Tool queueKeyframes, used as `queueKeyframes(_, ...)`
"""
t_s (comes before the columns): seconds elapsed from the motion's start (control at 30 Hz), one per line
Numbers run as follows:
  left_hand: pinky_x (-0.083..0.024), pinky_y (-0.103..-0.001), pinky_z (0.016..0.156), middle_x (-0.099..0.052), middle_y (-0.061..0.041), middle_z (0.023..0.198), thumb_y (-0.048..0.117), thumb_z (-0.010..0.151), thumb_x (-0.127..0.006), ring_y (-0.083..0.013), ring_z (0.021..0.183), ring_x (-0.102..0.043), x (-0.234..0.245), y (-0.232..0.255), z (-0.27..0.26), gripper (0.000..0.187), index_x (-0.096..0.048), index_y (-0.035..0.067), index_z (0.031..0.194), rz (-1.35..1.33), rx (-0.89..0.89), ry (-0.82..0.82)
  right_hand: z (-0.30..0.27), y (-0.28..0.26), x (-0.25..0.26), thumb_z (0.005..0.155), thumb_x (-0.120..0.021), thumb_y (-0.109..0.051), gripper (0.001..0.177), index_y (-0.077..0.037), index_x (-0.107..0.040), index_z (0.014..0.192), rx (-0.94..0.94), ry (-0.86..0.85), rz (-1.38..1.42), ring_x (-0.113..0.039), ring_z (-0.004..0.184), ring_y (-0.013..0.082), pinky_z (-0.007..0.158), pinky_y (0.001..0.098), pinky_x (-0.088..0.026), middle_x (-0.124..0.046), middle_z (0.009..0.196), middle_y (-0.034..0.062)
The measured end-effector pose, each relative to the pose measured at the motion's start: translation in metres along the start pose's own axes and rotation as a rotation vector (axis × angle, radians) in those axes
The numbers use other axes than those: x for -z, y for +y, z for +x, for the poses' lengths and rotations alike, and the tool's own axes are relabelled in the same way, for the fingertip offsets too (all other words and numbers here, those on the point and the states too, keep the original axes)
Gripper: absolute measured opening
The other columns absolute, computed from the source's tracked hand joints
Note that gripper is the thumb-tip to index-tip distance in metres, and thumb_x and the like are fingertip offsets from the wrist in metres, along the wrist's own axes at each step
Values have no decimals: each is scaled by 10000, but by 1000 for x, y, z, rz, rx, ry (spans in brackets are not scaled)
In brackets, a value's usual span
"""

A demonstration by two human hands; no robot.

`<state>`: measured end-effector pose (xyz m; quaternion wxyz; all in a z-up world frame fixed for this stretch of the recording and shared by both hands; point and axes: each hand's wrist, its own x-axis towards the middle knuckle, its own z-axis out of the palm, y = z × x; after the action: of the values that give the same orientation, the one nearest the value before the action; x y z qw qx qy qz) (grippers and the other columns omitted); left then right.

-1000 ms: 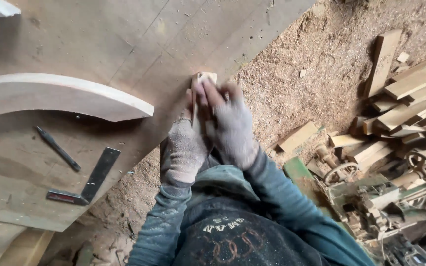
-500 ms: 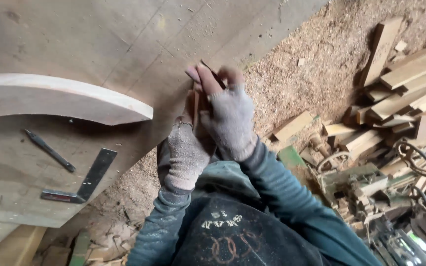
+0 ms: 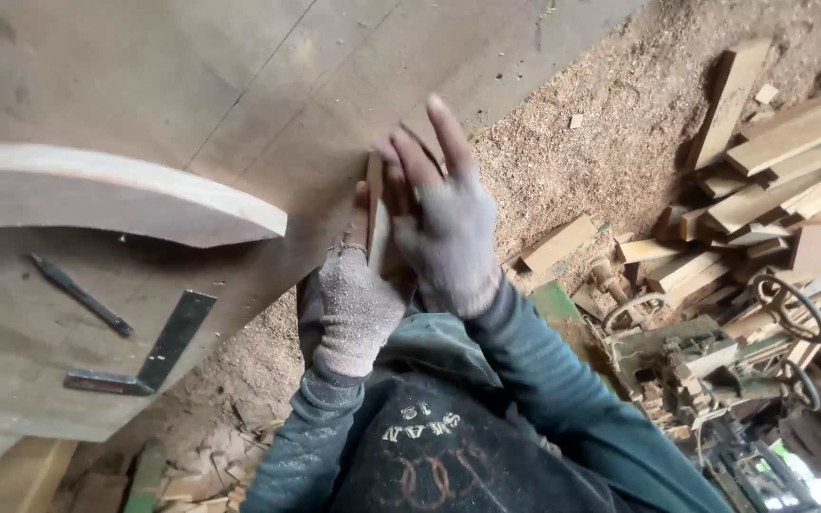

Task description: The person sands a small wooden block and then uses a square and a pen to mark lines on curved wooden pieces for assembly or further cutting.

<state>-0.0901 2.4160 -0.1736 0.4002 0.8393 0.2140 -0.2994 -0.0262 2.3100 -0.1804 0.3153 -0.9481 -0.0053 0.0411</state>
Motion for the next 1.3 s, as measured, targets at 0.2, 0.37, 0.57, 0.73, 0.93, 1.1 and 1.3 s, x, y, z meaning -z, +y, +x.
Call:
queueKeyframes(0.2,-522,-559,1035,-684,-237,1199,392,855,-734,-484,1191,-641,15,8,4,825,-392,269,1595,-55,79,-54,-29,-3,18,976,-685,-124,330,-99,-692,1306,-30,-71,-8,-716,1153,410,886,430,-642,-581,1460,194)
queueKeyframes(0.37,-516,-563,1047,-683,-236,1209,400,847,-760,-474,1207,-633,1,-4,-2,831,-402,270,1586,-72,45,-3,-10,-3,16,1023,-630,-124,293,-46,-693,1298,12,-31,82,-726,1139,437,858,447,-661,-600,1427,217)
queueKeyframes(0.57,-540,-612,1002,-580,-209,1385,257,813,-763,-522,1123,-652,3,-4,-8,888,-362,287,1606,96,-112,-15,-3,-2,15,1016,-700,-163,288,-79,-705,1291,-34,-45,56,-725,1130,424,862,440,-660,-579,1466,158)
queueKeyframes(0.73,-529,-586,1036,-661,-222,1282,304,889,-658,-496,1140,-652,14,12,-1,754,-383,308,1592,-6,125,-62,-20,3,18,1014,-641,-165,314,-63,-694,1306,-71,-118,95,-702,1124,478,848,487,-650,-570,1474,224)
queueKeyframes(0.93,-511,-636,1032,-586,-346,1302,113,721,-777,-602,1190,-577,13,11,2,887,-428,58,1535,-42,31,-63,-16,0,23,953,-722,-101,355,-68,-694,1305,-20,-158,26,-710,1135,443,855,453,-649,-562,1487,186)
queueKeyframes(1.1,-540,-569,1004,-648,-233,1273,392,804,-823,-498,1169,-641,1,-6,-4,959,-343,251,1622,82,-72,43,3,7,6,1015,-683,-102,364,-96,-650,1378,-17,-42,213,-685,1248,444,954,435,-654,-514,1542,182)
queueKeyframes(1.3,-589,-533,943,-689,-201,1135,315,675,-860,-466,1079,-692,-36,-16,-4,1024,-401,298,1589,18,-57,149,1,5,9,980,-702,-53,322,-29,-691,1301,105,-83,106,-692,1222,426,907,442,-653,-574,1455,220)
